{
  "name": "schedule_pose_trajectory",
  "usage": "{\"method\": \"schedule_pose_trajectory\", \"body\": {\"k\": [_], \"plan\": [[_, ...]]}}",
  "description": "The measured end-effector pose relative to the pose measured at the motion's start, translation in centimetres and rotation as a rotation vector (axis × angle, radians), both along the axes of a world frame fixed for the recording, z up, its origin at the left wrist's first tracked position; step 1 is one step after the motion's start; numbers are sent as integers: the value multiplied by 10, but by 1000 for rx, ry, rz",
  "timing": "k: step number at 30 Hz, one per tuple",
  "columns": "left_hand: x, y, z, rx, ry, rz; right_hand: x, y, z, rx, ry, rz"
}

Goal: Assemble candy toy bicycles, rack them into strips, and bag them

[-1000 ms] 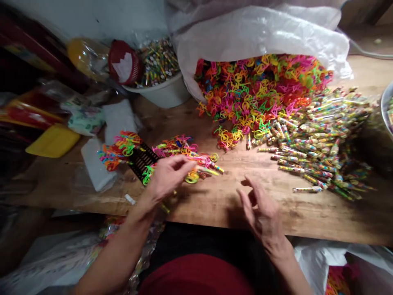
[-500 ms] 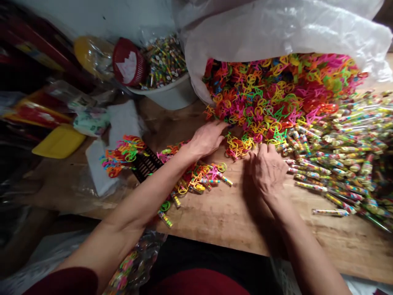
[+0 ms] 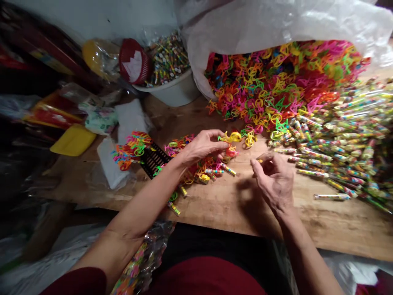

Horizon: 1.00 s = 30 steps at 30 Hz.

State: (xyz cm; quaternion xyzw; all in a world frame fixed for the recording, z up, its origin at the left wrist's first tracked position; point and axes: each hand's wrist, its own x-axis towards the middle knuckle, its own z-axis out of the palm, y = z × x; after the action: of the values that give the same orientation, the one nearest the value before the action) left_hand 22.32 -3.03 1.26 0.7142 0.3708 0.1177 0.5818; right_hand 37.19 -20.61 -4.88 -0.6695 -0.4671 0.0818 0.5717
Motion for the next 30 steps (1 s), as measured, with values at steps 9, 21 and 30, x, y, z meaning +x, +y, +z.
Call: {"method": "schedule_pose_trajectory", "body": {"k": [9, 21, 30], "plan": [[16, -38, -13, -293, -134, 120, -23, 9, 0, 155, 456, 49], [8, -75, -11, -796, -283, -76, -20, -25, -13, 184, 348, 26], [9, -84, -13, -988, -320, 119, -36, -25, -17, 316, 430, 5]]}}
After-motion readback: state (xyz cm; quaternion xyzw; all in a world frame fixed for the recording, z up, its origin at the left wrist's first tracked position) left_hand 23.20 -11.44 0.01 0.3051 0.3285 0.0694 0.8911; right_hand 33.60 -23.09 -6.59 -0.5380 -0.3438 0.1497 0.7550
